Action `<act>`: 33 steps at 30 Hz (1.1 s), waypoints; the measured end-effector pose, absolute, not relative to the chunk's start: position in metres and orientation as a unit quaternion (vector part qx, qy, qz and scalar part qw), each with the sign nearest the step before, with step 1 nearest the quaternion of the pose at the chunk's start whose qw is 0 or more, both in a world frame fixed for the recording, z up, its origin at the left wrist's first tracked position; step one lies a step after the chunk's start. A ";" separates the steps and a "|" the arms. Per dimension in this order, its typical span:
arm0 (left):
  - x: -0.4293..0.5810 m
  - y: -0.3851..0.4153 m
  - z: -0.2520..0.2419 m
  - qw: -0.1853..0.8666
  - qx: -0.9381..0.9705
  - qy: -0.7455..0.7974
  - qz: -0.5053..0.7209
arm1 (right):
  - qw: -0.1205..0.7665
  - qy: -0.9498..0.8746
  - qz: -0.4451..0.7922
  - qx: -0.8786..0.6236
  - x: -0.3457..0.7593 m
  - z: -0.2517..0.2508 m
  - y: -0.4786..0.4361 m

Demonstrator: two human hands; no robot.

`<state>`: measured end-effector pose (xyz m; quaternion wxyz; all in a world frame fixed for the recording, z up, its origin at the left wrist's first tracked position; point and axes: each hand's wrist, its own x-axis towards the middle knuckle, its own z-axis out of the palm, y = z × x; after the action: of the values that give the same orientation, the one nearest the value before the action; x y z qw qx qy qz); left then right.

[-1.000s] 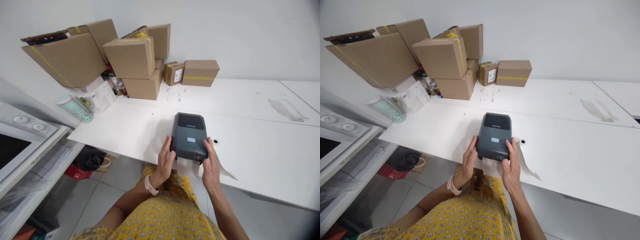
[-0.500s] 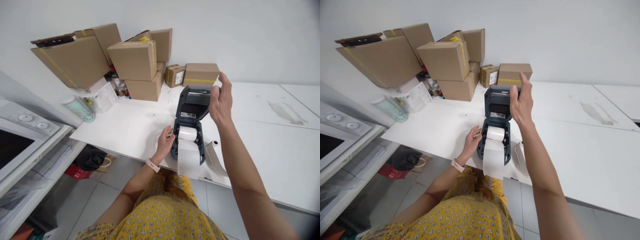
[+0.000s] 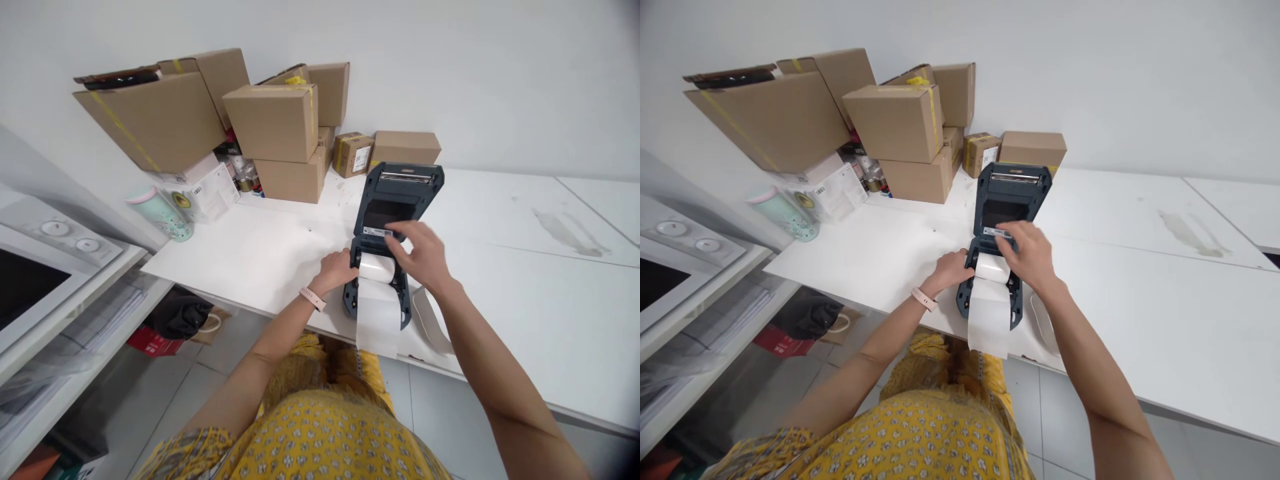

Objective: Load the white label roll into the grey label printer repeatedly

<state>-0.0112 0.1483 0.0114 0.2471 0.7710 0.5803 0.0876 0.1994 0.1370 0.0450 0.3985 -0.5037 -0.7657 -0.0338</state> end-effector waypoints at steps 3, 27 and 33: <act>-0.011 0.151 0.012 0.252 0.779 0.567 0.085 | 0.220 -0.835 0.090 -0.496 0.204 0.029 0.140; -0.013 0.149 0.008 0.263 0.782 0.560 0.074 | 0.366 -0.673 0.324 -0.555 0.281 0.103 0.101; -0.012 0.151 0.004 0.259 0.779 0.567 0.073 | 0.407 -0.633 0.226 -0.619 0.306 0.035 0.130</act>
<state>-0.0123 0.1506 0.0044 0.2588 0.7788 0.5668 0.0725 0.3057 0.1298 0.0346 0.4071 -0.6188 -0.6328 0.2258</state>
